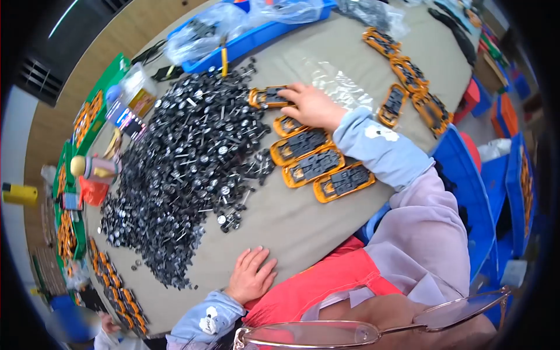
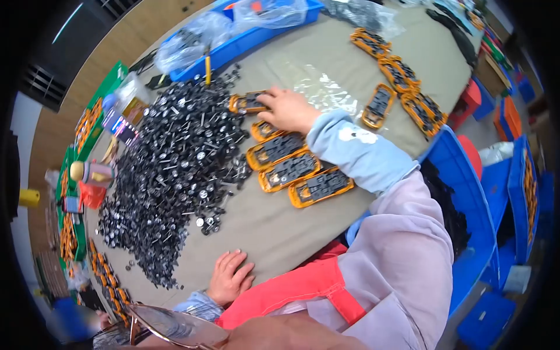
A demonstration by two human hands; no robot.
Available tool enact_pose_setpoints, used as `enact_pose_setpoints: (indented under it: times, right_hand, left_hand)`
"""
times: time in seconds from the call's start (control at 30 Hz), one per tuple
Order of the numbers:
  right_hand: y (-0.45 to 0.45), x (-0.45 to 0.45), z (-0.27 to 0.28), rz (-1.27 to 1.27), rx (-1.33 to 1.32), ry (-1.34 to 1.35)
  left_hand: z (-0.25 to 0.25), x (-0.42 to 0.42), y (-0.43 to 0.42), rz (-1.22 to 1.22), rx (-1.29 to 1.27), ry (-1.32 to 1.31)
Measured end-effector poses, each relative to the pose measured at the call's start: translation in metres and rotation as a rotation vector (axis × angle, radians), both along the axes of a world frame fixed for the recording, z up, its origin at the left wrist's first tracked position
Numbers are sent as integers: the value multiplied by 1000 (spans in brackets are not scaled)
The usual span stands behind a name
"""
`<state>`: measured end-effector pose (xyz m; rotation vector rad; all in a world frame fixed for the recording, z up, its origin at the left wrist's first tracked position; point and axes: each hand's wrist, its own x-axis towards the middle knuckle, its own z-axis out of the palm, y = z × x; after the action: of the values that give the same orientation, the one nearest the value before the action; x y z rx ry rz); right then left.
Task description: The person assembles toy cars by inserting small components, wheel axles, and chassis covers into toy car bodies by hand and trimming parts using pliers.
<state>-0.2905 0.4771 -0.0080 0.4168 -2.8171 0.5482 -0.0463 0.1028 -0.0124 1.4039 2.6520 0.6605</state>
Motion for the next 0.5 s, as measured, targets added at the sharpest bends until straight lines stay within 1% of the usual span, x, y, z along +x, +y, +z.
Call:
enact_pose_setpoints:
  times: [0.03, 0.1, 0.17, 0.2, 0.23, 0.27, 0.3, 0.33, 0.4, 0.47, 0.5]
  right_hand:
    - [4, 8, 3, 17, 8, 51]
    - [28, 26, 37, -75, -19, 41]
    - [94, 33, 29, -163, 26, 299]
    - [124, 47, 40, -223, 149, 197]
    - [158, 58, 33, -298, 328, 159]
    - [186, 72, 18, -299, 387, 161]
    - [202, 85, 9, -309, 324, -42]
    - [199, 94, 7, -306, 317, -29]
    - [188, 119, 6, -295, 311, 3]
    - [167, 137, 9, -309, 345, 9]
    - [158, 146, 8, -304, 321, 23]
  left_hand:
    - [0, 0, 0, 9, 1, 3]
    - [0, -2, 1, -1, -10, 7]
    - [0, 2, -2, 9, -19, -4]
    - [-2, 2, -3, 6, -13, -7]
    - [-3, 0, -2, 1, -3, -6]
    - [-1, -3, 4, -18, 51, 39]
    - [3, -7, 14, -43, 107, 82]
    - [7, -14, 28, -73, 167, 124]
    - [27, -35, 86, -149, 250, 106]
    - [43, -48, 149, -191, 227, 122]
    - [38, -51, 174, -170, 183, 170]
